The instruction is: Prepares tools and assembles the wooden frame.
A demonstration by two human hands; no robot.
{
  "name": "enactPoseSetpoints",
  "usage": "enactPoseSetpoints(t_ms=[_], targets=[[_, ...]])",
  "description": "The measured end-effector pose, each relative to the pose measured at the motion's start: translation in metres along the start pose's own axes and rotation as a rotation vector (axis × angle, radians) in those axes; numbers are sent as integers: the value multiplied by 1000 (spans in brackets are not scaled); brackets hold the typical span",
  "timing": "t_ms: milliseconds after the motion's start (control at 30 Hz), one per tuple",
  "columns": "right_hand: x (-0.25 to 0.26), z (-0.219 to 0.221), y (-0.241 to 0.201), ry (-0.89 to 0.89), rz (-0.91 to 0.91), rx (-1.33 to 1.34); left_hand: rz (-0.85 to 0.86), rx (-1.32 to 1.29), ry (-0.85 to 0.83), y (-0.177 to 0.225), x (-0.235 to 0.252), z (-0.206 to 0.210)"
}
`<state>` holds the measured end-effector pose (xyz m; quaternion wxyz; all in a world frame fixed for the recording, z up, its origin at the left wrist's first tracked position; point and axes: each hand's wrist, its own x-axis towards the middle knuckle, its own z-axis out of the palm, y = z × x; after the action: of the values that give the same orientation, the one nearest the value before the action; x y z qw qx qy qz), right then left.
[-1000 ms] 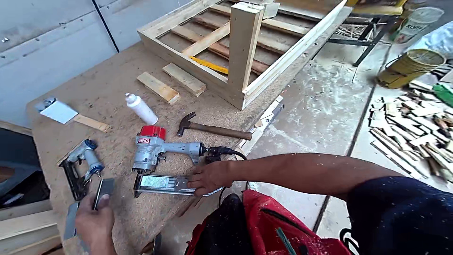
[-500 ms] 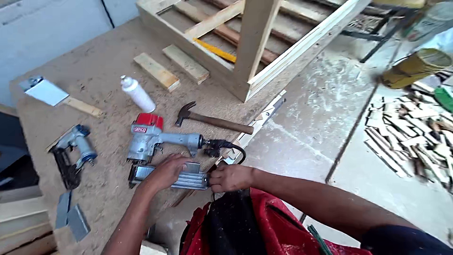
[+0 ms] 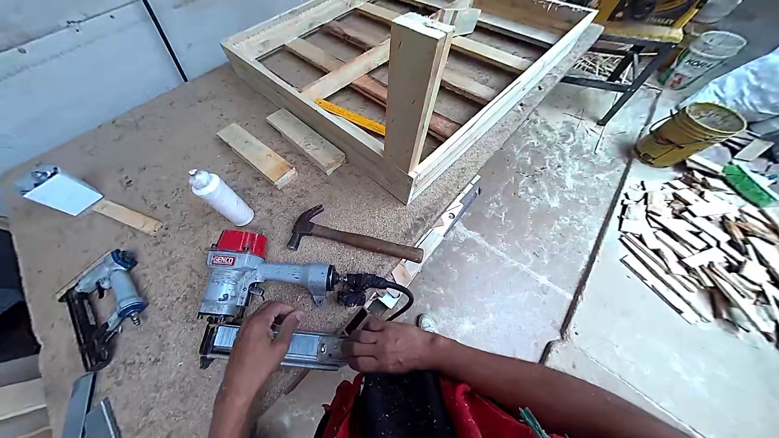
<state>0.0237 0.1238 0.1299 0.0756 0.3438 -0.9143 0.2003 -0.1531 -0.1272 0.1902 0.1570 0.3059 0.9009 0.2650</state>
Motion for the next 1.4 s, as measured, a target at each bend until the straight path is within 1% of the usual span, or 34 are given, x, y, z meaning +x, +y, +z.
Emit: enactPoseSetpoints(t_ms=[100,167,200,233,300,333,367,400,467,500,567,633,700,767,867,900,967,1000,1033,1067,1100,1167,1233,1300,1367,1400], targets=[[-25,-2,11,41,44,76,-236,-212,201,28,8,29],[-47,-4,29,66,127,138,-366,-257,329,42,12,45],[-60,-8,40,69,184,172,-393,-240,385,52,12,51],[-74,-17,51,75,244,205,-380,-215,444,64,12,56],[-102,-35,75,107,362,245,-281,-201,521,104,17,57],[-117,-43,86,137,414,261,-237,-196,514,127,22,58],[-131,-50,98,168,457,273,-227,-165,469,149,32,61],[-144,-57,110,201,486,271,-259,-112,390,168,47,66],[-163,-85,136,265,511,190,-424,-3,216,199,91,78],[-170,-105,145,305,499,109,-507,62,154,206,113,86],[-176,-155,170,354,437,-43,-626,166,79,205,144,100],[-170,-202,209,350,410,-152,-700,187,62,202,156,99],[-159,-238,246,315,452,-216,-756,137,49,204,160,95],[-145,-258,278,291,478,-257,-808,40,96,206,159,94],[-126,-257,316,209,481,-273,-811,-230,263,213,146,79],[-124,-250,323,200,467,-294,-783,-389,312,214,138,72],[-125,-241,328,219,443,-329,-644,-848,405,223,118,65],[-124,-240,329,223,439,-338,-555,-1093,444,233,108,68],[-123,-240,330,227,436,-342,-488,-1282,467,244,99,76],[-123,-239,330,227,435,-344,-453,-1384,478,256,94,89],[-124,-238,330,227,436,-346,-454,-1420,487,267,92,104],[-125,-238,330,224,431,-357,-510,-1458,512,283,97,135],[-125,-238,330,222,425,-359,-564,-1586,574,288,103,148],[-123,-237,329,209,439,-361,-592,-1679,725,287,110,145],[-122,-236,329,208,456,-368,-594,-1671,971,282,123,135],[-122,-235,329,203,466,-375,-593,-1650,1068,281,132,134]])
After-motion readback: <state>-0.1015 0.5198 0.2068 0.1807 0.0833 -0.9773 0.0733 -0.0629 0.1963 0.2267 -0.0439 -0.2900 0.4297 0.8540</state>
